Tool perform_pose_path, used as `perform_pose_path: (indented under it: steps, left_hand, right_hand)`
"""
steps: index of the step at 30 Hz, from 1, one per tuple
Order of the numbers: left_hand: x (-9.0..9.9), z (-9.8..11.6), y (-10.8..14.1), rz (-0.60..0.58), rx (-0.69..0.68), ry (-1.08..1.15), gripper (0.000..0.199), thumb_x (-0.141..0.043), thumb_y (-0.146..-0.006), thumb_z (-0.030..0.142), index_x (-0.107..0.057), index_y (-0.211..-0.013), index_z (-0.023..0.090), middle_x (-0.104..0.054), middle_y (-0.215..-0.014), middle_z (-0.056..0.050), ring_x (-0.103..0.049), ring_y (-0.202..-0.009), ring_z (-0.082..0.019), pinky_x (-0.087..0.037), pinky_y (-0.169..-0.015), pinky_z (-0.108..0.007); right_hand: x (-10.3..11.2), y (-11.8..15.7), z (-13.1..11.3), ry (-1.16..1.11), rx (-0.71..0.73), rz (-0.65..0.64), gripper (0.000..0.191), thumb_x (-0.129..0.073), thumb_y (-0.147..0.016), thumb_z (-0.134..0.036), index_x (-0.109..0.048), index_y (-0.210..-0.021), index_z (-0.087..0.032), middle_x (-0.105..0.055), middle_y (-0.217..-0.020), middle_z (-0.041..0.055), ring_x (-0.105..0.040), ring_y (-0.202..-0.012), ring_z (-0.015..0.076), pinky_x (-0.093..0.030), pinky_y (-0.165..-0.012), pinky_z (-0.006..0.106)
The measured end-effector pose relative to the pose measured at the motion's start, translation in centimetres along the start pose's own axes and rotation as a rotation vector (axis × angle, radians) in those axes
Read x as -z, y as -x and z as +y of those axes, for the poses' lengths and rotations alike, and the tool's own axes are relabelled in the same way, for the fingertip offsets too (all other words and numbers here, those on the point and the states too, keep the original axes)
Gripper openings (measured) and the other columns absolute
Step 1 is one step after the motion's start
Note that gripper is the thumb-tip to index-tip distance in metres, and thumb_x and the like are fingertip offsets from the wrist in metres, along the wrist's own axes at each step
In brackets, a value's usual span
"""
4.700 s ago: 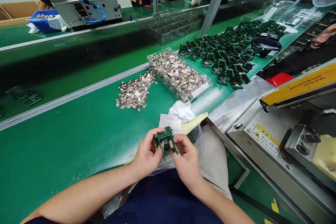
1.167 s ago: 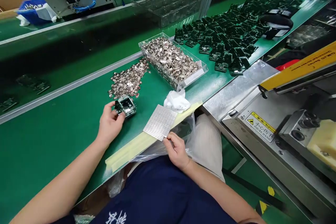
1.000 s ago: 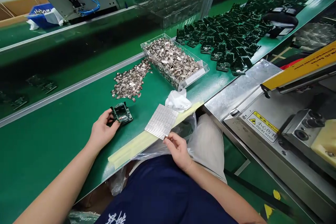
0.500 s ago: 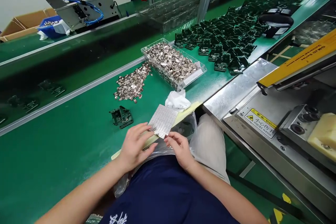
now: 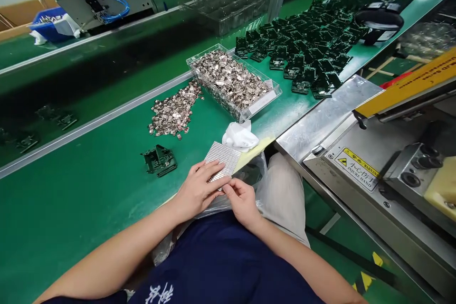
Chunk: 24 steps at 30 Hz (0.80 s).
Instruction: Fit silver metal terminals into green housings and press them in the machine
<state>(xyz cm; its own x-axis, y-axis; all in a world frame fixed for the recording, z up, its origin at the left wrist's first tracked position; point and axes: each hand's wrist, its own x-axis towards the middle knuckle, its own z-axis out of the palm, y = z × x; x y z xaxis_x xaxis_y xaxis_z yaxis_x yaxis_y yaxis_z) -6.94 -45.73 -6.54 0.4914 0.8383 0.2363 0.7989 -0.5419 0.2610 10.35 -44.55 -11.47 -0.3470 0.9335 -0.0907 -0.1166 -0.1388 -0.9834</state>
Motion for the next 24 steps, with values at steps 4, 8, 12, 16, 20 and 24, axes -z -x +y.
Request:
perform_pose_path:
  steps: [4, 8, 12, 16, 20, 24]
  left_hand:
    - [0.0, -0.1, -0.1, 0.007, 0.019, 0.024, 0.035, -0.055, -0.091, 0.029, -0.060, -0.126, 0.025, -0.058, -0.134, -0.012, -0.048, -0.131, -0.028, -0.036, -0.106, -0.049]
    - [-0.2, -0.2, -0.1, 0.025, 0.037, 0.062, 0.035, -0.056, -0.091, 0.031, -0.060, -0.124, 0.021, -0.061, -0.132, -0.013, -0.050, -0.130, -0.028, -0.036, -0.107, -0.048]
    - [-0.2, -0.1, -0.2, 0.042, 0.048, 0.083, 0.034, -0.055, -0.091, 0.033, -0.061, -0.123, 0.020, -0.062, -0.130, -0.014, -0.051, -0.128, -0.028, -0.037, -0.106, -0.048]
    - [-0.1, -0.1, -0.2, 0.057, 0.048, 0.092, 0.036, -0.056, -0.091, 0.037, -0.061, -0.122, 0.020, -0.063, -0.129, -0.014, -0.052, -0.127, -0.029, -0.038, -0.104, -0.048]
    - [-0.1, -0.2, -0.3, 0.064, 0.041, 0.096, 0.037, -0.056, -0.090, 0.040, -0.062, -0.121, 0.020, -0.063, -0.129, -0.014, -0.053, -0.126, -0.029, -0.039, -0.104, -0.048]
    - [-0.2, -0.2, -0.2, 0.061, 0.043, 0.096, 0.040, -0.059, -0.087, 0.042, -0.062, -0.120, 0.020, -0.063, -0.129, -0.014, -0.053, -0.127, -0.029, -0.038, -0.105, -0.049]
  right_hand:
    - [0.3, -0.2, 0.3, 0.039, 0.017, -0.039, 0.030, -0.057, -0.089, -0.041, -0.061, -0.073, -0.017, -0.057, -0.070, 0.0019, -0.049, -0.067, 0.0163, -0.041, -0.066, 0.028]
    - [0.7, -0.4, 0.1, 0.042, 0.007, -0.096, 0.032, -0.057, -0.089, -0.044, -0.060, -0.072, -0.017, -0.054, -0.067, 0.0006, -0.046, -0.064, 0.0153, -0.039, -0.063, 0.028]
    - [0.9, -0.7, -0.5, 0.023, -0.028, -0.138, 0.037, -0.058, -0.088, -0.049, -0.058, -0.068, -0.017, -0.052, -0.064, -0.0004, -0.044, -0.060, 0.0142, -0.037, -0.060, 0.027]
    - [0.9, -1.0, -1.0, -0.004, -0.070, -0.167, 0.045, -0.059, -0.085, -0.057, -0.056, -0.064, -0.018, -0.050, -0.059, -0.0011, -0.042, -0.056, 0.0134, -0.035, -0.055, 0.026]
    - [0.9, -1.3, -1.3, -0.025, -0.096, -0.190, 0.050, -0.061, -0.081, -0.062, -0.054, -0.058, -0.018, -0.048, -0.054, -0.0021, -0.039, -0.053, 0.0123, -0.034, -0.053, 0.025]
    - [1.1, -1.5, -1.5, -0.039, -0.116, -0.222, 0.049, -0.063, -0.081, -0.060, -0.054, -0.057, -0.018, -0.047, -0.054, -0.0030, -0.038, -0.052, 0.0114, -0.032, -0.053, 0.025]
